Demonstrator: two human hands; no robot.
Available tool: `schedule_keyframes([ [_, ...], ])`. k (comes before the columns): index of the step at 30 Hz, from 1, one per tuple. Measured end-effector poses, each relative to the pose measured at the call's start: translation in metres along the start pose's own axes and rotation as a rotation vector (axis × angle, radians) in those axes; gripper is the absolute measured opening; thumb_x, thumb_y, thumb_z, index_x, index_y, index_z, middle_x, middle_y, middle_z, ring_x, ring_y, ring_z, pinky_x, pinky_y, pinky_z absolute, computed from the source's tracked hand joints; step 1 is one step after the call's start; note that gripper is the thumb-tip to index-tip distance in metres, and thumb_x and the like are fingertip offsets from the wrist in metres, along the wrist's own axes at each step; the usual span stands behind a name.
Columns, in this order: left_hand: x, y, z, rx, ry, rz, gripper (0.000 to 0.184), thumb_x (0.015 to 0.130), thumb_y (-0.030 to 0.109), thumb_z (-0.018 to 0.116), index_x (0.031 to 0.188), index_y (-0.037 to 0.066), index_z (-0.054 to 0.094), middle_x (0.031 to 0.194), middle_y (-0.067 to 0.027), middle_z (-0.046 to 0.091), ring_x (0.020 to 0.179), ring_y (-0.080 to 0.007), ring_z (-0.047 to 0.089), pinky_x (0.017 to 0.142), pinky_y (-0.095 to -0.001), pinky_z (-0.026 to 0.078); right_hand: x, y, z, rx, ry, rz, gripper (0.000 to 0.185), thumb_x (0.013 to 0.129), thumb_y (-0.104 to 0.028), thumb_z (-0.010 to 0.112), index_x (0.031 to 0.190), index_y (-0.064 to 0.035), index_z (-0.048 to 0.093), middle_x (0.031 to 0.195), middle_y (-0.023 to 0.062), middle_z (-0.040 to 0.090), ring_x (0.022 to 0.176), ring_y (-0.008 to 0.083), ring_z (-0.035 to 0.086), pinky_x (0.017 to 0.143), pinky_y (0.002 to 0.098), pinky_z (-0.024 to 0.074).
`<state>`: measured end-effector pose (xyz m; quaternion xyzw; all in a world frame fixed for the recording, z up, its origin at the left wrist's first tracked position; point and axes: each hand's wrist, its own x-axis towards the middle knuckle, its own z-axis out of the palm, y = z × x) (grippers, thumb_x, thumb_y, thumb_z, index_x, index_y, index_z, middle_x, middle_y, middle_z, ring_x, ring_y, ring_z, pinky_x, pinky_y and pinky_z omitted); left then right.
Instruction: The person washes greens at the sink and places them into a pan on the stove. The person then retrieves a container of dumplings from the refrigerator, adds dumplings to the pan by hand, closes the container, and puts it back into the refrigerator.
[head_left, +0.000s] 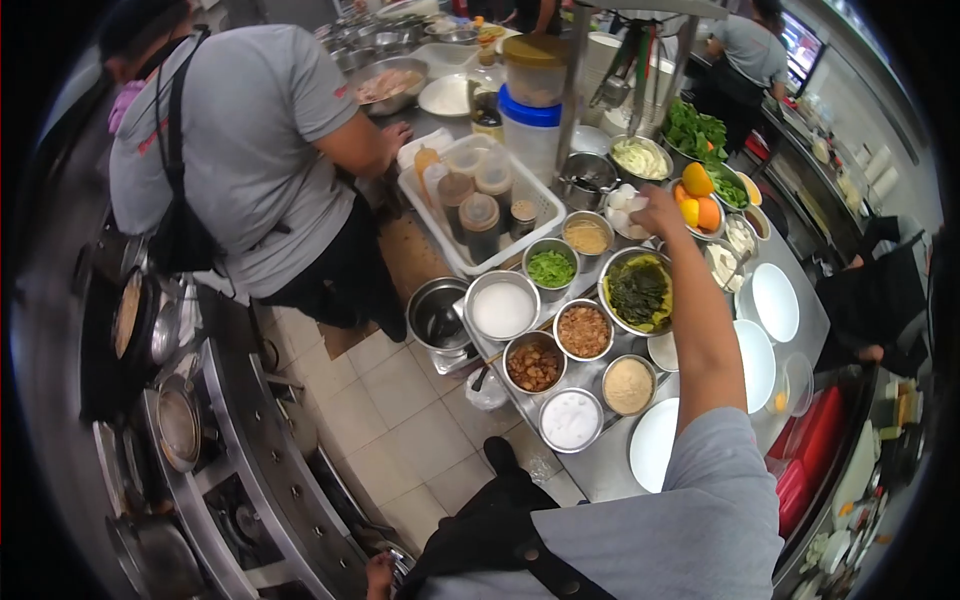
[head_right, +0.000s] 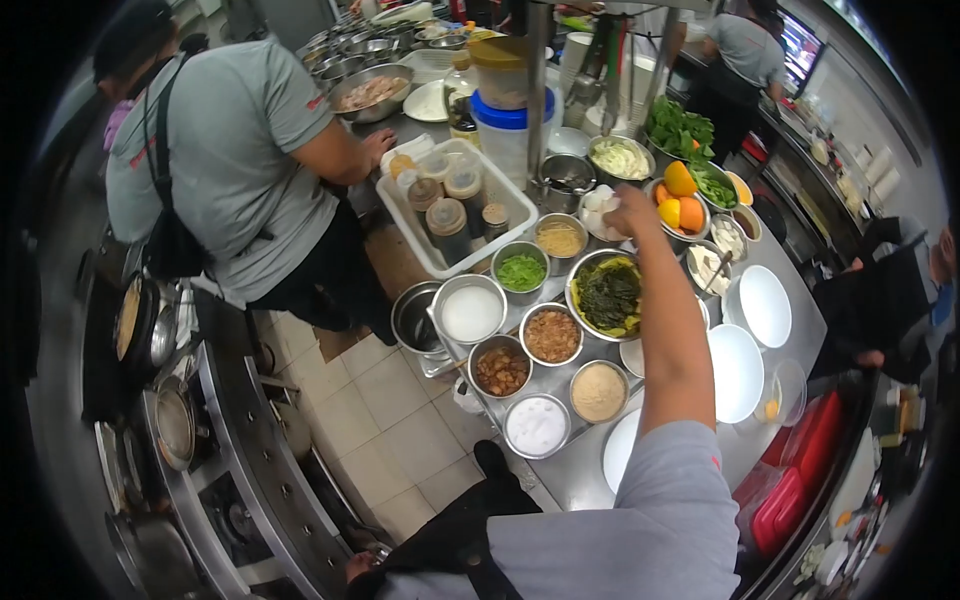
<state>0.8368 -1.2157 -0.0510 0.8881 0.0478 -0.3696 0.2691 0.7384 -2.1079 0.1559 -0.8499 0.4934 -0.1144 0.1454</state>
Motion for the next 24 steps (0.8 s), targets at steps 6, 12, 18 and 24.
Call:
schedule_keyframes([
  [6,-0.018,-0.055,0.012,0.052,0.067,0.061,0.032,0.088,0.032,0.052,0.084,0.002,0.064,0.071,-0.0143,0.062,0.063,-0.0269,0.058,0.062,-0.0389,0.046,0.003,0.016,-0.035,1.078,-0.002,-0.108,0.025,0.082,-0.014,0.060,0.106,-0.0084,0.055,0.089,0.0026,0.061,0.058,0.0080,0.052,0.044,0.0194,0.0366],
  [12,-0.076,-0.115,0.066,0.120,0.091,0.013,0.034,0.086,0.033,0.048,0.081,0.003,0.061,0.087,-0.0231,0.059,0.089,-0.0403,0.055,0.077,-0.0485,0.044,0.020,-0.079,-0.087,1.873,-0.529,-0.191,0.057,0.097,-0.027,0.047,0.140,0.0042,0.024,0.121,0.0195,0.053,0.064,0.0111,0.051,0.051,0.0199,0.0430],
  [18,-0.164,-0.239,0.162,-0.555,0.407,-0.298,0.028,0.078,0.029,0.060,0.089,0.004,0.066,0.087,-0.0168,0.066,0.084,-0.0322,0.062,0.074,-0.0397,0.049,-0.157,-0.345,-0.030,1.824,-0.822,-0.492,0.063,0.093,-0.026,0.054,0.139,0.0048,0.025,0.126,0.0232,0.048,0.083,0.0166,0.055,0.067,0.0231,0.0480],
  [24,-0.302,-0.400,0.315,-0.624,0.551,-0.402,0.025,0.082,0.026,0.053,0.084,0.004,0.065,0.092,-0.0155,0.066,0.086,-0.0337,0.061,0.074,-0.0438,0.048,-0.555,-0.555,0.144,1.512,-1.897,-0.431,0.048,0.080,-0.014,0.062,0.125,-0.0061,0.045,0.111,0.0216,0.057,0.080,0.0210,0.061,0.058,0.0281,0.0531],
])
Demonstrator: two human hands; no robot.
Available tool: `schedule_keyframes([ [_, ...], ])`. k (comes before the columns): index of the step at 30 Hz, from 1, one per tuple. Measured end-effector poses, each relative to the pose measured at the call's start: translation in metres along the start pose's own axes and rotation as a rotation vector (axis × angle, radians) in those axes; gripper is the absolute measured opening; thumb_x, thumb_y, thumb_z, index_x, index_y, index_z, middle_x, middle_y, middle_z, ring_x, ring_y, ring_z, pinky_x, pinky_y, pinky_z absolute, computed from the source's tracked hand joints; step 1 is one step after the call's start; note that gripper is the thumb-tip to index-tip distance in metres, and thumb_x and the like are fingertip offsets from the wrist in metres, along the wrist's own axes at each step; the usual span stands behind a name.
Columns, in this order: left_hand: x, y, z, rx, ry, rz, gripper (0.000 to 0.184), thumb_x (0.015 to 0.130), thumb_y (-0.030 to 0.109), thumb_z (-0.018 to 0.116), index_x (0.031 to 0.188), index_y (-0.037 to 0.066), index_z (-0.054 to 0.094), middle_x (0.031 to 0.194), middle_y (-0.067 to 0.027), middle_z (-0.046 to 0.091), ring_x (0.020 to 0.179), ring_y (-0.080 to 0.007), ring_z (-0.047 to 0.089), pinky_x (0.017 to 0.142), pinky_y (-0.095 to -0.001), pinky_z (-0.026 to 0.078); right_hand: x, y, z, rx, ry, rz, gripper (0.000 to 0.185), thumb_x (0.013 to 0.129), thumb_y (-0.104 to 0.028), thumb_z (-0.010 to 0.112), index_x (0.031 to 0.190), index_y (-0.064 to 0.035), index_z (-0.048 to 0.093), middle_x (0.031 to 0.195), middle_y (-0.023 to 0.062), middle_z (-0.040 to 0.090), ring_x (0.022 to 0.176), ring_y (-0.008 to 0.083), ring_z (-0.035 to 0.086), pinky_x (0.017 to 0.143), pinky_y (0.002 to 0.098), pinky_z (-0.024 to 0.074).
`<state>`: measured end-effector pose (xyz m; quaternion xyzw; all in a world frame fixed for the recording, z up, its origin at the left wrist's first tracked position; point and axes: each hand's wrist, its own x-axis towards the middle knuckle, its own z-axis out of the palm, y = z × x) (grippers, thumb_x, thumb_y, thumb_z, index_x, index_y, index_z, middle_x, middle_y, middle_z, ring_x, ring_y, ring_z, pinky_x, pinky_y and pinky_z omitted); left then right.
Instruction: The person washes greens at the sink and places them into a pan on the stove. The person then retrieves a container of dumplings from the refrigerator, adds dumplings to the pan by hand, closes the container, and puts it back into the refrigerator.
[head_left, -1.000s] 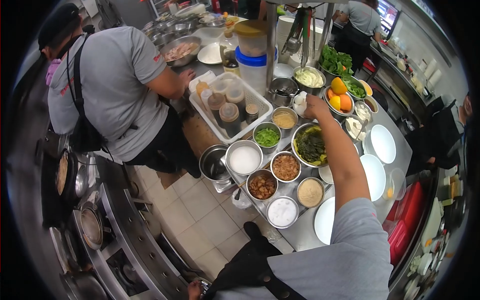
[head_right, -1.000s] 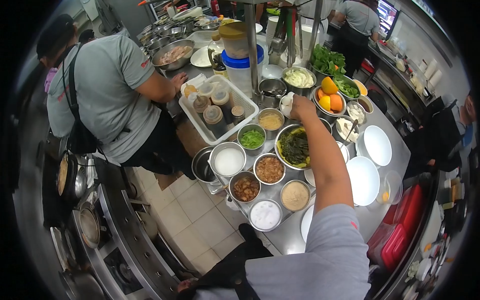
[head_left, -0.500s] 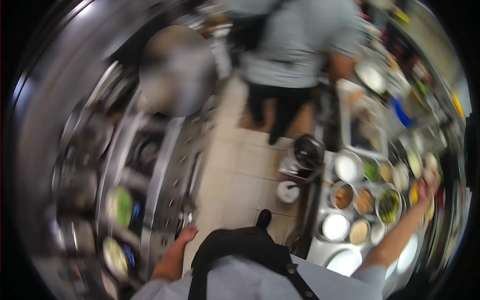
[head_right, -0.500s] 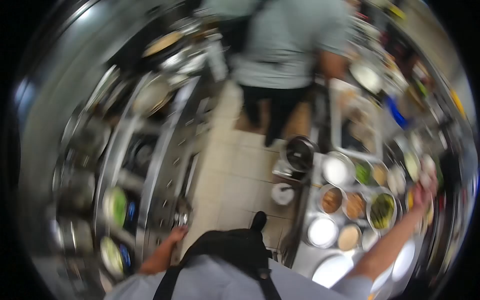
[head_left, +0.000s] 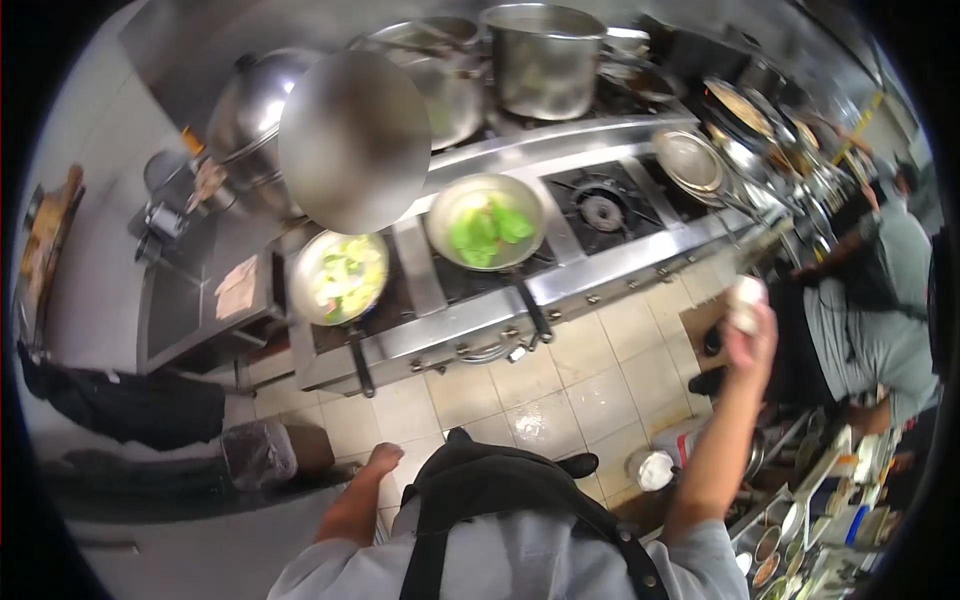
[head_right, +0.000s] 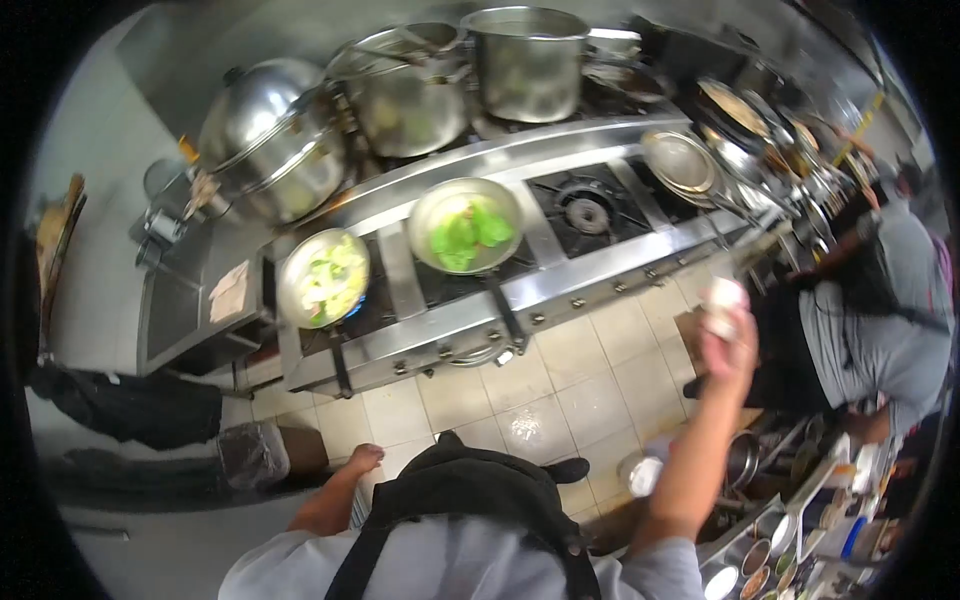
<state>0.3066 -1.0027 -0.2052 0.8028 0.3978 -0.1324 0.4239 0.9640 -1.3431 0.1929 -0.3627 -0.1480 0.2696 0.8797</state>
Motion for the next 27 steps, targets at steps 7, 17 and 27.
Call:
schedule_keyframes([
  [7,-0.140,-0.080,-0.114,-0.017,0.468,-0.456,0.029,0.079,0.027,0.055,0.093,0.004,0.066,0.096,-0.0171,0.066,0.093,-0.0324,0.063,0.081,-0.0403,0.049,0.161,0.335,0.151,-0.851,-0.013,0.495,0.034,0.070,-0.020,0.068,0.102,-0.0129,0.060,0.076,0.0064,0.065,0.051,0.0149,0.059,0.038,0.0262,0.0388],
  [17,-0.229,-0.037,-0.194,0.419,0.084,-1.264,0.049,0.089,0.032,0.045,0.133,0.012,0.046,0.142,-0.0115,0.039,0.133,-0.0304,0.033,0.109,-0.0489,0.023,0.255,0.442,0.187,-1.794,-0.316,-0.088,0.034,0.076,-0.037,0.070,0.093,-0.0079,0.064,0.075,0.0176,0.066,0.074,0.0288,0.066,0.069,0.0375,0.0519],
  [27,-0.217,-0.037,-0.227,0.469,-0.131,-1.384,0.050,0.088,0.037,0.047,0.131,0.011,0.051,0.139,-0.0114,0.044,0.133,-0.0304,0.035,0.102,-0.0459,0.030,0.206,0.168,0.353,-1.300,-0.490,-0.397,0.037,0.085,-0.024,0.066,0.113,-0.0022,0.060,0.108,0.0100,0.063,0.099,0.0173,0.058,0.088,0.0285,0.0438],
])
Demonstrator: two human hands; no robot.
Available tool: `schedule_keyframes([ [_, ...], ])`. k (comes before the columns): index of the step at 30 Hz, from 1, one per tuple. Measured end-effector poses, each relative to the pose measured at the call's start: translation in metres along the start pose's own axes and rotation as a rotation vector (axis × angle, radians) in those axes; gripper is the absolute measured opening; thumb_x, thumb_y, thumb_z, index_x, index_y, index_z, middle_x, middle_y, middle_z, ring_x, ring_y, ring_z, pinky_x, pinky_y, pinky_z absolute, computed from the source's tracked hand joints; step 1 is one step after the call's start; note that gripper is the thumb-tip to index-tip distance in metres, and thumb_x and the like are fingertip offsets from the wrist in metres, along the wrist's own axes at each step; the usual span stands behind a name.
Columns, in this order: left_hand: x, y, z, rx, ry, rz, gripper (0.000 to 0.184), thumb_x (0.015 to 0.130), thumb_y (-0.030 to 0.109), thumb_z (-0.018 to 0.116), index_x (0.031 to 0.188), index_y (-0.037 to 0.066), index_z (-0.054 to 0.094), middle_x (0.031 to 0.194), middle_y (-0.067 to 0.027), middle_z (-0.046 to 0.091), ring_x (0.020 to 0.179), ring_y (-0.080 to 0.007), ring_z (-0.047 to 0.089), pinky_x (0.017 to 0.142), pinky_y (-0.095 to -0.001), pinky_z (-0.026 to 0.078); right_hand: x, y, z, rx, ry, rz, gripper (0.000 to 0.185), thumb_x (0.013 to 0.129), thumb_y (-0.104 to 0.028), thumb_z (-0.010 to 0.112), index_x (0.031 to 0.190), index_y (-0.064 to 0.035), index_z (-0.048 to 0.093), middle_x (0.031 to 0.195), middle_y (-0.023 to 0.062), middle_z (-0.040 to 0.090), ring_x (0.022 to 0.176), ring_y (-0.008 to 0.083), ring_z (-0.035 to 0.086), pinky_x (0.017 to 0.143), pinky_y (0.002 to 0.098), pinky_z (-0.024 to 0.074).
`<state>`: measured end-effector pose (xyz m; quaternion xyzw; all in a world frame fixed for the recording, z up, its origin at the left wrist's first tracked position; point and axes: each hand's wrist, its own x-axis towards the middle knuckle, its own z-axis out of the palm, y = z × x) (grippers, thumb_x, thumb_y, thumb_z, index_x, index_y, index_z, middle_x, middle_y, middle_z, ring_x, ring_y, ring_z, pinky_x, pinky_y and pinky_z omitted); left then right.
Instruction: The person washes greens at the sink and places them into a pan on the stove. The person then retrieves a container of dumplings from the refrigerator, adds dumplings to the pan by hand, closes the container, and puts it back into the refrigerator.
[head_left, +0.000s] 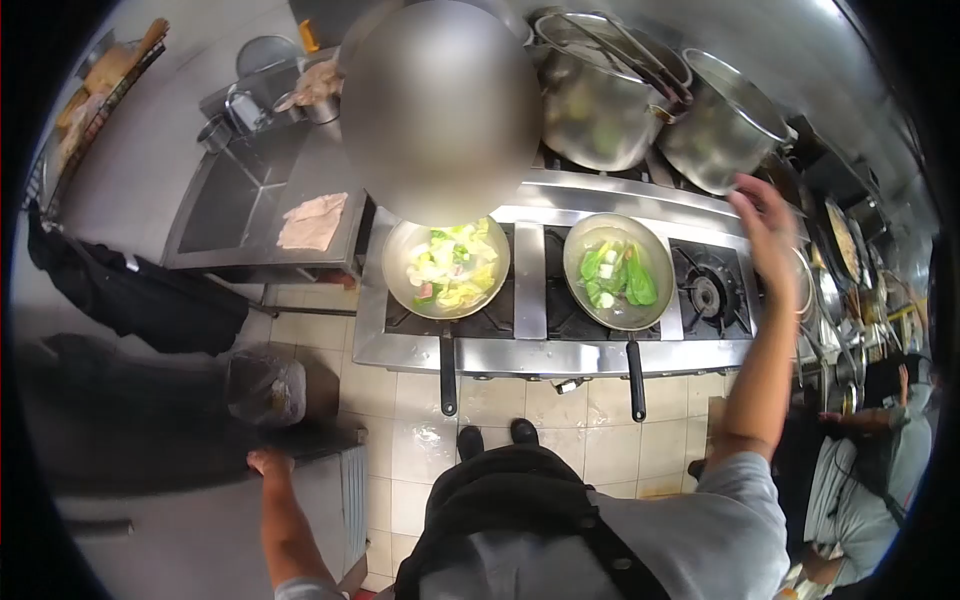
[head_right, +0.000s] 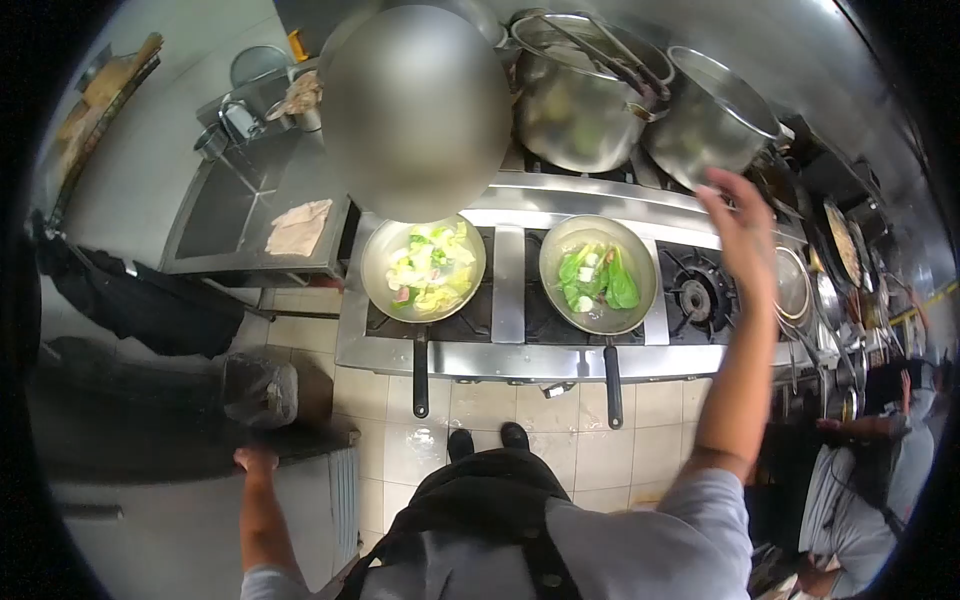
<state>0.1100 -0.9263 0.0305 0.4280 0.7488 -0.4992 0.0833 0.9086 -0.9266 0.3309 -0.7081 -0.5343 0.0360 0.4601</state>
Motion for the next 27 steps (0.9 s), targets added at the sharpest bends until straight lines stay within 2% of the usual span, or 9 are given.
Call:
schedule_keyframes([
  [10,-0.042,0.014,-0.023,-0.125,0.010,-0.055,0.039,0.085,0.037,0.052,0.116,0.017,0.064,0.121,-0.0045,0.061,0.108,-0.0250,0.060,0.079,-0.0411,0.049,-0.081,-0.005,-0.123,-0.315,-0.061,-0.003,0.030,0.090,-0.015,0.057,0.116,0.0000,0.055,0.111,0.0071,0.057,0.103,0.0152,0.054,0.091,0.0269,0.0391],
  [11,-0.059,0.022,-0.029,-0.194,0.039,-0.019,0.039,0.087,0.036,0.049,0.117,0.015,0.063,0.123,-0.0057,0.059,0.112,-0.0254,0.057,0.083,-0.0416,0.048,-0.082,-0.003,-0.122,-0.199,-0.051,0.055,0.024,0.091,-0.014,0.055,0.111,0.0000,0.057,0.110,0.0084,0.058,0.095,0.0148,0.055,0.082,0.0250,0.0437],
  [13,-0.076,0.035,-0.021,-0.333,0.032,-0.007,0.037,0.088,0.033,0.046,0.114,0.014,0.065,0.121,-0.0067,0.061,0.113,-0.0259,0.057,0.085,-0.0437,0.048,-0.084,0.001,-0.120,-0.265,-0.039,-0.079,0.023,0.093,-0.017,0.054,0.107,0.0004,0.060,0.114,0.0093,0.058,0.104,0.0182,0.054,0.091,0.0283,0.0404],
  [17,-0.145,0.075,0.024,-0.362,0.205,-0.036,0.027,0.081,0.026,0.055,0.100,0.014,0.071,0.108,-0.0078,0.066,0.097,-0.0245,0.064,0.069,-0.0468,0.048,-0.051,0.027,-0.094,-0.054,-0.349,-0.412,0.039,0.091,-0.016,0.052,0.127,-0.0013,0.048,0.125,0.0132,0.052,0.116,0.0214,0.047,0.100,0.0332,0.0316],
  [18,-0.160,0.092,0.045,-0.320,0.279,0.029,0.030,0.081,0.026,0.056,0.102,0.010,0.069,0.109,-0.0113,0.066,0.100,-0.0245,0.063,0.073,-0.0461,0.047,-0.064,-0.041,-0.073,-0.037,-0.334,-0.431,0.045,0.089,-0.026,0.062,0.127,-0.0034,0.052,0.121,0.0158,0.057,0.105,0.0268,0.057,0.084,0.0362,0.0486],
  [21,-0.226,0.128,0.096,-1.001,0.295,0.305,0.056,0.084,0.051,0.052,0.097,-0.002,0.063,0.101,-0.0227,0.064,0.097,-0.0376,0.060,0.081,-0.0486,0.047,-0.056,-0.076,-0.029,0.125,-0.391,-0.360,0.034,0.090,-0.013,0.060,0.120,0.0027,0.055,0.110,0.0157,0.061,0.098,0.0230,0.058,0.081,0.0317,0.0485],
  [24,-0.289,0.144,0.160,-1.163,-0.126,0.625,0.066,0.088,0.060,0.039,0.086,0.000,0.065,0.085,-0.0218,0.064,0.090,-0.0366,0.061,0.079,-0.0453,0.045,-0.009,-0.059,0.027,0.208,-0.631,-0.460,0.043,0.088,-0.013,0.058,0.129,-0.0035,0.049,0.121,0.0152,0.055,0.111,0.0233,0.052,0.089,0.0326,0.0410],
  [25,-0.335,0.134,0.168,-1.224,-0.154,0.533,0.071,0.087,0.063,0.038,0.079,-0.001,0.066,0.082,-0.0229,0.064,0.089,-0.0371,0.061,0.079,-0.0448,0.044,-0.002,-0.072,0.048,0.188,-0.766,-0.422,0.049,0.086,-0.016,0.057,0.132,-0.0033,0.045,0.128,0.0147,0.049,0.119,0.0225,0.045,0.097,0.0332,0.0332],
  [27,-0.368,0.152,0.245,-1.286,-0.266,0.320,0.073,0.087,0.063,0.035,0.076,-0.002,0.068,0.087,-0.0230,0.065,0.093,-0.0372,0.060,0.083,-0.0452,0.044,-0.059,-0.187,0.070,0.393,-0.756,-0.746,0.059,0.078,-0.012,0.061,0.133,-0.0042,0.044,0.129,0.0137,0.049,0.119,0.0234,0.046,0.093,0.0331,0.0368],
])
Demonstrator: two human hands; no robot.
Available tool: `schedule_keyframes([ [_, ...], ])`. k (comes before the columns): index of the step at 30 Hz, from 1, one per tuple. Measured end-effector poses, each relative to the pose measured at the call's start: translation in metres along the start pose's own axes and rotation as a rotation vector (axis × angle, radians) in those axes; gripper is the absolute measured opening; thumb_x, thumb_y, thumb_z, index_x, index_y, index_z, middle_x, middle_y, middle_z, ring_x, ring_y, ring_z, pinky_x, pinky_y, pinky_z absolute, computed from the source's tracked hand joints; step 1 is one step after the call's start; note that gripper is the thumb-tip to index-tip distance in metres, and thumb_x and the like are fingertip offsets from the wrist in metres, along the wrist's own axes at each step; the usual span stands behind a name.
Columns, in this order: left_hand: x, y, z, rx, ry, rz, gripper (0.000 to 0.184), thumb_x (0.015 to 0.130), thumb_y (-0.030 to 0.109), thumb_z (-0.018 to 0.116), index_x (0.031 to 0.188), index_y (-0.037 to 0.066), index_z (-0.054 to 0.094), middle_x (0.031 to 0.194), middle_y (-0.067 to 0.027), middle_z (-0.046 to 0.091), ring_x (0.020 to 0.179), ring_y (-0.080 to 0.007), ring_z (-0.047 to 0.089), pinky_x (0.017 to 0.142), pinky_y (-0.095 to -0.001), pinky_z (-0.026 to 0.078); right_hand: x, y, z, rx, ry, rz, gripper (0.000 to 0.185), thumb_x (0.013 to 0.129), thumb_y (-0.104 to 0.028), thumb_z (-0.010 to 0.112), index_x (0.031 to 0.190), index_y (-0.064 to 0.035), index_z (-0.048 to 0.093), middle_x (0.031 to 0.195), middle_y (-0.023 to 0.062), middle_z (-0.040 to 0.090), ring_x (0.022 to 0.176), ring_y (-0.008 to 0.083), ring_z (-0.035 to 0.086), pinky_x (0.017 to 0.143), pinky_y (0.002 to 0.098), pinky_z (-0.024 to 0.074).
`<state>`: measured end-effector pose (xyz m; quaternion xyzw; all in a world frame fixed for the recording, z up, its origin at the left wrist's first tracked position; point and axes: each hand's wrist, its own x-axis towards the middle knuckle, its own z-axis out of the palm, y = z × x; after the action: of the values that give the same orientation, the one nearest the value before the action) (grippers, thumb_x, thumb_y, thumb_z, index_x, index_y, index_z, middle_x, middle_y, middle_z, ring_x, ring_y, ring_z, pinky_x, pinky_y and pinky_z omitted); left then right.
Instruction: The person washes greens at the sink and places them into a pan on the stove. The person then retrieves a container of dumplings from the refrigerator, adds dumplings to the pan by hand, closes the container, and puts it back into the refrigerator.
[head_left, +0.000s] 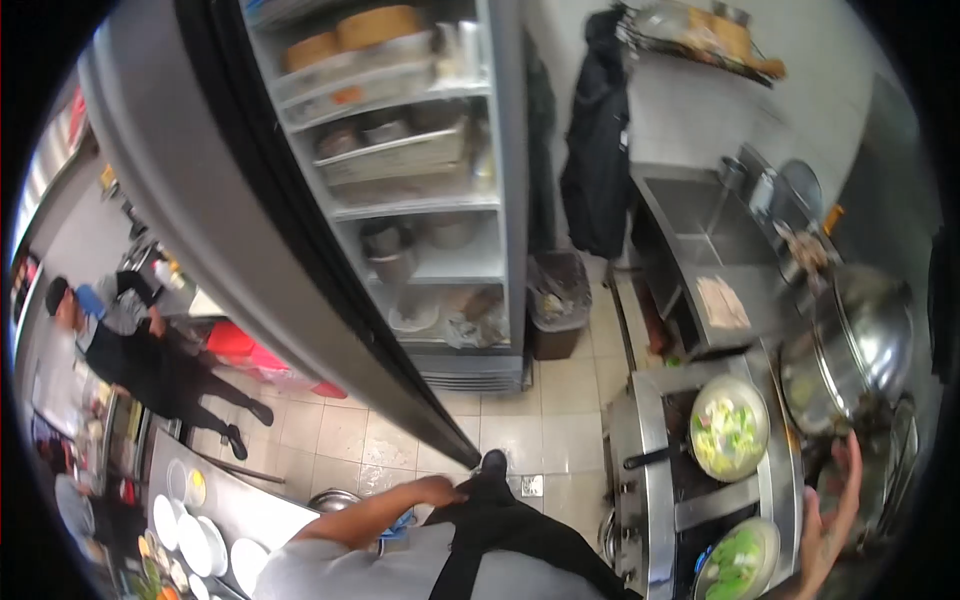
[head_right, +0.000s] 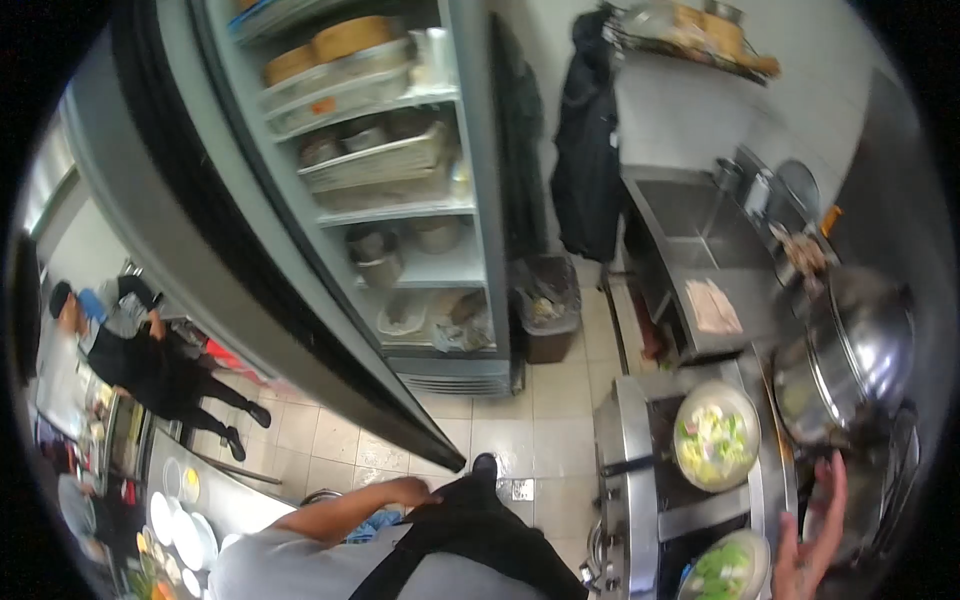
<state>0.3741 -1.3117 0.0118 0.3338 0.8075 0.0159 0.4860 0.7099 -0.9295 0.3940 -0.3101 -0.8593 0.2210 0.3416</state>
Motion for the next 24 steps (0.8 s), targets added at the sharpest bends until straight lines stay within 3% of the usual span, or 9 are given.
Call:
schedule_keyframes([
  [4,-0.058,-0.079,0.045,-0.347,0.204,-0.244,0.062,0.077,0.060,0.058,0.079,-0.001,0.068,0.082,-0.0231,0.065,0.087,-0.0367,0.063,0.080,-0.0417,0.048,0.103,-0.078,0.089,0.057,-0.134,-0.350,0.055,0.070,-0.009,0.067,0.122,-0.0023,0.052,0.125,0.0142,0.051,0.114,0.0269,0.050,0.090,0.0341,0.0410],
  [5,-0.068,-0.089,0.059,-0.383,0.424,-0.283,0.065,0.075,0.060,0.061,0.094,-0.002,0.066,0.087,-0.0226,0.066,0.093,-0.0361,0.062,0.083,-0.0398,0.048,0.126,-0.105,0.112,0.110,-0.143,-0.500,0.053,0.071,-0.009,0.067,0.122,-0.0033,0.053,0.124,0.0137,0.052,0.113,0.0264,0.051,0.088,0.0338,0.0423],
  [6,-0.096,-0.077,0.036,-0.517,0.289,-0.365,0.071,0.074,0.061,0.062,0.108,-0.002,0.061,0.097,-0.0221,0.066,0.100,-0.0355,0.060,0.088,-0.0376,0.046,0.149,-0.132,0.136,0.159,-0.149,-0.647,0.051,0.072,-0.009,0.067,0.121,-0.0043,0.054,0.122,0.0133,0.053,0.111,0.0258,0.052,0.085,0.0334,0.0437],
  [9,-0.106,-0.114,0.066,-0.555,0.360,-0.394,0.075,0.077,0.061,0.058,0.126,0.005,0.052,0.128,-0.0240,0.050,0.118,-0.0386,0.048,0.102,-0.0388,0.037,0.202,-0.235,0.205,0.318,-0.138,-0.777,0.045,0.076,-0.014,0.068,0.118,-0.0040,0.055,0.118,0.0124,0.053,0.108,0.0252,0.054,0.085,0.0348,0.0447],
  [11,-0.124,-0.118,0.078,-0.390,0.706,-0.240,0.058,0.085,0.053,0.052,0.120,0.007,0.057,0.125,-0.0203,0.054,0.115,-0.0382,0.051,0.098,-0.0419,0.038,0.239,-0.302,0.248,0.350,-0.101,-0.919,0.046,0.077,-0.018,0.068,0.119,-0.0046,0.054,0.117,0.0133,0.052,0.106,0.0278,0.054,0.086,0.0361,0.0455],
  [14,-0.144,-0.118,0.083,-0.694,0.577,-0.373,0.056,0.085,0.051,0.051,0.119,0.006,0.058,0.123,-0.0200,0.056,0.114,-0.0375,0.052,0.097,-0.0420,0.039,0.310,-0.396,0.322,0.275,0.133,-1.158,0.053,0.078,-0.023,0.068,0.125,-0.0063,0.048,0.121,0.0159,0.048,0.108,0.0334,0.053,0.089,0.0390,0.0461],
  [18,-0.162,-0.118,0.078,-0.850,0.551,-0.450,0.053,0.086,0.049,0.051,0.116,0.006,0.059,0.120,-0.0197,0.057,0.112,-0.0366,0.054,0.095,-0.0420,0.040,0.396,-0.489,0.396,0.119,0.305,-1.000,0.059,0.080,-0.031,0.068,0.128,-0.0033,0.047,0.125,0.0179,0.047,0.108,0.0324,0.054,0.091,0.0374,0.0450],
  [22,-0.173,-0.121,0.075,-0.952,0.542,-0.506,0.050,0.086,0.046,0.050,0.114,0.005,0.060,0.118,-0.0194,0.059,0.110,-0.0357,0.055,0.094,-0.0421,0.041,0.433,-0.513,0.415,0.046,-0.169,-0.886,0.060,0.078,-0.035,0.070,0.125,-0.0010,0.051,0.120,0.0176,0.054,0.106,0.0243,0.056,0.090,0.0319,0.0437],
  [24,-0.180,-0.118,0.068,-1.015,0.514,-0.539,0.049,0.087,0.045,0.050,0.113,0.005,0.061,0.116,-0.0193,0.060,0.110,-0.0352,0.056,0.093,-0.0421,0.041,0.396,-0.515,0.404,-0.068,0.102,-0.754,0.037,0.078,-0.033,0.070,0.106,-0.0105,0.063,0.121,0.0191,0.054,0.101,0.0289,0.057,0.087,0.0411,0.0457],
])
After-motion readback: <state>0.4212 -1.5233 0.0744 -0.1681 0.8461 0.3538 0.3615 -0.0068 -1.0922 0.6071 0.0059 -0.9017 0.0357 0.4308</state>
